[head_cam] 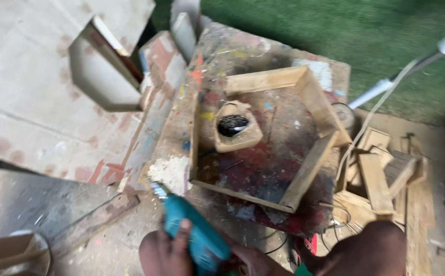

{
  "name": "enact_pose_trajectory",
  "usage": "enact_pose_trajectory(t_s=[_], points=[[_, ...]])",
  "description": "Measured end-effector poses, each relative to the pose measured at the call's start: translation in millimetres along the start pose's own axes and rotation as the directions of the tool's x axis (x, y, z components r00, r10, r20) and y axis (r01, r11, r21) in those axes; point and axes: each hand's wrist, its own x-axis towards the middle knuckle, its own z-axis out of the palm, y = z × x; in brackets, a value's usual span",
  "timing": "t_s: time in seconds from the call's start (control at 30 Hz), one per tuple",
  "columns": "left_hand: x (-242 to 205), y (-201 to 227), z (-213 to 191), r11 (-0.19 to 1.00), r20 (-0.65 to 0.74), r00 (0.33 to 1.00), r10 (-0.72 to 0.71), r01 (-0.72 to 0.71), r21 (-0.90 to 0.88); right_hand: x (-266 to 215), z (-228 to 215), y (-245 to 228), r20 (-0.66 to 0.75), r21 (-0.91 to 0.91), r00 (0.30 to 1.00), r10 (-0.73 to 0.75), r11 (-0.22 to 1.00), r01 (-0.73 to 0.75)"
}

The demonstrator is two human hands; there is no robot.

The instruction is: Assembling a wooden structure by driving screws with a power drill

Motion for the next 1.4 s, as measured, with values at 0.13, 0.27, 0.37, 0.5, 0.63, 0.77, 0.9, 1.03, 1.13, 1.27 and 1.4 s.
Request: enact_pose_trajectory(t_s=[0.13, 0.27, 0.37, 0.5, 0.63, 0.77, 0.9, 1.03, 1.13, 1.27, 1.4], points=[[27, 93, -61, 0.677, 0.217, 0.716, -0.663, 0.698, -0.234, -17, -68, 19, 0.025, -0.737, 0.93, -0.366, 0.622, 0.264], [58, 57, -34, 0.629, 0.23, 0.872, -0.432, 0.474, -0.616, -40, -129, 9, -0.097, -0.983, 0.821, -0.562, 0.181, 0.008], [93, 49, -9, 0.678, 0.194, 0.917, -0.349, 0.39, -0.622, -38, -180, 21, -0.1, -0.986, 0.945, -0.312, -0.094, -0.135], [123, 45, 14, 0.791, 0.139, 0.949, -0.284, 0.313, -0.525, -42, -195, 44, -0.065, -0.949, 0.941, -0.331, -0.27, -0.16], [131, 62, 9, 0.823, 0.216, 0.941, -0.259, 0.332, -0.461, -56, -192, 75, 0.044, -0.938, 0.882, -0.468, -0.324, -0.125], [155, 57, 34, 0.922, 0.222, 0.959, -0.174, 0.238, -0.305, -65, -193, 77, 0.052, -0.985, 0.808, -0.587, -0.162, -0.054], [155, 63, 39, 0.994, 0.213, 0.972, -0.096, 0.104, -0.028, -70, -196, 74, 0.064, -0.995, 0.756, -0.651, -0.103, -0.004], [152, 45, 46, 0.998, 0.098, 0.994, 0.05, -0.052, 0.019, -66, -190, 75, -0.073, -0.997, 0.757, -0.649, 0.044, -0.059], [128, 60, 34, 0.988, -0.008, 0.989, 0.146, -0.146, -0.052, -69, -202, 64, -0.076, -0.967, 0.726, -0.683, 0.229, 0.115], [97, 29, 49, 0.967, 0.032, 0.974, 0.223, -0.217, -0.13, -93, -219, 61, -0.329, -0.903, 0.53, -0.782, 0.424, 0.065], [83, 39, 51, 0.987, 0.013, 0.987, 0.16, -0.16, -0.025, -89, -253, 46, -0.297, -0.954, 0.37, -0.88, 0.293, -0.067]])
